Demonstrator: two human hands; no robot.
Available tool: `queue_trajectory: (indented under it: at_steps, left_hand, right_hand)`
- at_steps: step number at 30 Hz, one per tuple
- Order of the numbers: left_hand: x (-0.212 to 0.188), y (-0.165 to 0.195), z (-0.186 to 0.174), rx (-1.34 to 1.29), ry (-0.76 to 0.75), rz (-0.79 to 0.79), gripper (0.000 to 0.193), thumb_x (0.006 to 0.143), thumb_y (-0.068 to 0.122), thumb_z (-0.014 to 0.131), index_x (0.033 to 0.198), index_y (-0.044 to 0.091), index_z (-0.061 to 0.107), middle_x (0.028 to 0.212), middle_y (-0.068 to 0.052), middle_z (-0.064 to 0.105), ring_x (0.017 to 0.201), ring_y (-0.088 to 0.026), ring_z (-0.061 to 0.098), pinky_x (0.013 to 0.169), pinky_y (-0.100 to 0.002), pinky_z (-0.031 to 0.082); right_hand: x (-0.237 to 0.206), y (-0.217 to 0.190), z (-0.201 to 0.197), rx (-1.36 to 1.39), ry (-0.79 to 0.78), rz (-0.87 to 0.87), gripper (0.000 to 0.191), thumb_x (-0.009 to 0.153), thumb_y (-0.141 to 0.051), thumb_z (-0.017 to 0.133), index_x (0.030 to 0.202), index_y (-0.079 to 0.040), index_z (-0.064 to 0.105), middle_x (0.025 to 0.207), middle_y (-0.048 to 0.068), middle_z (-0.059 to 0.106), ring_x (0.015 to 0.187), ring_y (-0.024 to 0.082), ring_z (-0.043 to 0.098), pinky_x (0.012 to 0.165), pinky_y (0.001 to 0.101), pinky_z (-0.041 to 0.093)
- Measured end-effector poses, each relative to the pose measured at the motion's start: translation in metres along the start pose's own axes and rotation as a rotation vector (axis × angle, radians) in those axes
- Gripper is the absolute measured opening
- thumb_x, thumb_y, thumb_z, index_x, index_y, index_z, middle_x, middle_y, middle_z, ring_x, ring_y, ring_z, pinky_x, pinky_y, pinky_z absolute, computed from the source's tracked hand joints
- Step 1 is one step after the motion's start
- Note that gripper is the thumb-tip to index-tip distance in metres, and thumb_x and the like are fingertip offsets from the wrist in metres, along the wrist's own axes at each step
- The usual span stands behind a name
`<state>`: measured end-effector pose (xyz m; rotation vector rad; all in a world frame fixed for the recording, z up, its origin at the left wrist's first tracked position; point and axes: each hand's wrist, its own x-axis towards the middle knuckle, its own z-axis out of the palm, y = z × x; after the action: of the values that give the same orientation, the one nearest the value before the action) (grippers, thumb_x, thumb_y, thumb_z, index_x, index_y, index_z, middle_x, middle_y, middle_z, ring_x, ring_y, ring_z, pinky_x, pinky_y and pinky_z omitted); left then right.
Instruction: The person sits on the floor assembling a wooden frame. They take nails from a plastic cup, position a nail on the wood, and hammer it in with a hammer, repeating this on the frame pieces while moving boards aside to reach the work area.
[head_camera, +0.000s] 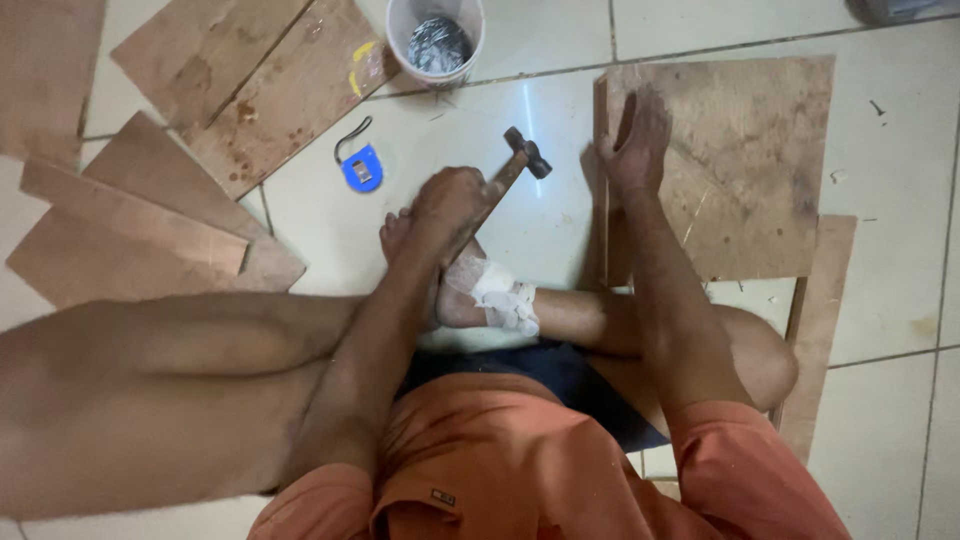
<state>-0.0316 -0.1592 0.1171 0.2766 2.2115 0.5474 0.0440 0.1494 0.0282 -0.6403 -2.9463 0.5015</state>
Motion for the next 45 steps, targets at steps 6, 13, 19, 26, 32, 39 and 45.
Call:
queue_trajectory:
  at_steps: [6, 13, 19, 26, 32, 39, 45]
  left_hand:
    - [0.104, -0.040, 0.001, 0.044, 0.812, 0.470, 0.026, 0.098, 0.029, 0.066, 0.095, 0.005, 0.074, 0.100, -0.022, 0.072, 0.096, -0.042, 0.067, 0.087, -0.051, 0.052]
    - [0.142, -0.038, 0.015, 0.089, 0.804, 0.391, 0.027, 0.100, 0.020, 0.059, 0.106, 0.001, 0.077, 0.108, -0.028, 0.072, 0.095, -0.046, 0.067, 0.084, -0.053, 0.054]
    - [0.133, -0.033, 0.009, 0.228, 0.694, 0.198, 0.028, 0.100, 0.022, 0.061, 0.100, -0.002, 0.075, 0.102, -0.032, 0.071, 0.090, -0.050, 0.068, 0.084, -0.056, 0.055]
    - [0.123, -0.007, 0.002, 0.156, 0.552, 0.130, 0.044, 0.096, 0.015, 0.055, 0.137, 0.009, 0.069, 0.122, -0.031, 0.066, 0.106, -0.049, 0.065, 0.094, -0.054, 0.051]
    - [0.108, -0.044, 0.011, 0.346, 0.747, 0.616, 0.022, 0.083, 0.019, 0.074, 0.092, -0.001, 0.067, 0.095, -0.023, 0.064, 0.092, -0.042, 0.062, 0.082, -0.049, 0.052]
    - [0.114, -0.055, 0.020, 0.155, 0.751, 0.415, 0.015, 0.097, 0.006, 0.060, 0.085, 0.002, 0.067, 0.087, -0.024, 0.066, 0.080, -0.044, 0.063, 0.071, -0.053, 0.052]
    - [0.117, -0.055, 0.006, 0.227, 0.795, 0.543, 0.015, 0.092, 0.007, 0.061, 0.080, 0.000, 0.068, 0.085, -0.025, 0.067, 0.080, -0.045, 0.064, 0.069, -0.054, 0.050]
  right_hand:
    - [0.010, -0.017, -0.003, 0.431, 0.081, 0.189, 0.089, 0.083, -0.020, 0.060, 0.161, 0.003, 0.025, 0.166, 0.021, 0.032, 0.157, 0.035, 0.030, 0.133, 0.0394, 0.022]
    - [0.033, -0.008, -0.054, 0.013, -0.084, 0.183, 0.078, 0.084, -0.023, 0.060, 0.153, 0.003, 0.036, 0.162, 0.022, 0.036, 0.153, 0.034, 0.027, 0.128, 0.0442, 0.016]
    - [0.018, -0.013, -0.075, 0.179, -0.038, 0.187, 0.084, 0.079, -0.021, 0.068, 0.155, -0.005, 0.036, 0.162, 0.017, 0.037, 0.155, 0.032, 0.027, 0.131, 0.0432, 0.013]
    - [0.015, 0.018, -0.057, 0.385, 0.105, 0.124, 0.078, 0.089, -0.028, 0.070, 0.157, -0.009, 0.039, 0.160, 0.017, 0.041, 0.150, 0.032, 0.034, 0.128, 0.0452, 0.021]
    - [-0.031, 0.021, -0.056, 0.587, -0.056, 0.308, 0.075, 0.091, -0.017, 0.066, 0.159, -0.010, 0.034, 0.159, 0.017, 0.041, 0.148, 0.031, 0.039, 0.124, 0.0447, 0.031]
    - [-0.109, 0.013, -0.059, 0.428, -0.034, 0.202, 0.066, 0.093, -0.014, 0.070, 0.153, -0.008, 0.044, 0.158, 0.017, 0.042, 0.148, 0.035, 0.036, 0.123, 0.0460, 0.029]
    - [-0.134, 0.008, -0.019, 0.689, -0.104, 0.557, 0.044, 0.097, -0.012, 0.061, 0.140, -0.006, 0.059, 0.142, 0.017, 0.060, 0.135, 0.032, 0.058, 0.119, 0.0401, 0.047]
